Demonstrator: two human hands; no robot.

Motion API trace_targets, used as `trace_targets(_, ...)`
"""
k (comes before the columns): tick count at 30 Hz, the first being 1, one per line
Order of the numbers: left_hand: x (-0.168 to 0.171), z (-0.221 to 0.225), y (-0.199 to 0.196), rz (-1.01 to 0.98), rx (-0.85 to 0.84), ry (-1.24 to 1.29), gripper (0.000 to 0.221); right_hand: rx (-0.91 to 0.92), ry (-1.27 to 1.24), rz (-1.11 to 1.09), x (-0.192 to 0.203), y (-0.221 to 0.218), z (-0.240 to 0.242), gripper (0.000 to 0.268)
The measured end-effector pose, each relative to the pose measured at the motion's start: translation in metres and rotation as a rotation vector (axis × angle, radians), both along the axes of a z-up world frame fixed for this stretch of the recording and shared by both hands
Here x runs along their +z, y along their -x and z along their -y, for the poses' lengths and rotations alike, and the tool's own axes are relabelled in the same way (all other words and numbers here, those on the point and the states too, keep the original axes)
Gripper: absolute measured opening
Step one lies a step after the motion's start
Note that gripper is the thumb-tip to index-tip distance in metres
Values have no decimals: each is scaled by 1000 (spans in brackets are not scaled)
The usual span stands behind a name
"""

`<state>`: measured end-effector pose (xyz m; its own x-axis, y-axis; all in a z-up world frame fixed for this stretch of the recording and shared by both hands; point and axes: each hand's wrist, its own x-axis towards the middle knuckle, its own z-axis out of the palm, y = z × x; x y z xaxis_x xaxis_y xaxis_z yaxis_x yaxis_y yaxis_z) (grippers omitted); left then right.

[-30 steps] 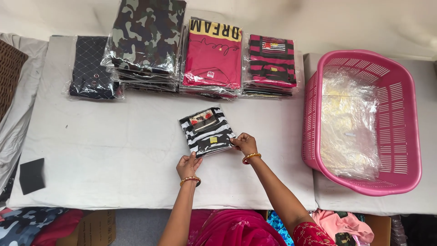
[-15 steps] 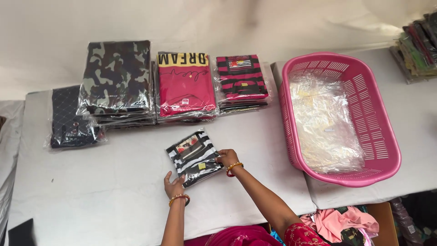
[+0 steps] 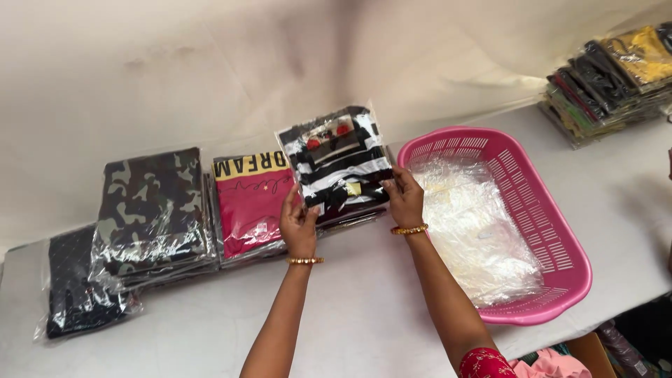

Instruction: The person folds a camouflage-patterned garment and places it into a clear plastic bag, then sets the packaged item on a stack. They repeat this process with a black-and-white striped garment and another camouflage garment, folding each item and placing it into a plastic bag before stacking them on the table.

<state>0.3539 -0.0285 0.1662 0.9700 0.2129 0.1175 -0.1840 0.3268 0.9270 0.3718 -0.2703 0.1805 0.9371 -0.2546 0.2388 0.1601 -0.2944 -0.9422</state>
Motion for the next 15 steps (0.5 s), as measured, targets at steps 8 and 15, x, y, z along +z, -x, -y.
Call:
trace_targets(8, -164, 31, -120, -191, 65, -847, 68, -310, 356, -297, -124, -95, 6, 66)
trace_targets(15, -159, 25, -101, -309, 8, -868, 57, -284, 433, -368, -191, -96, 11, 73)
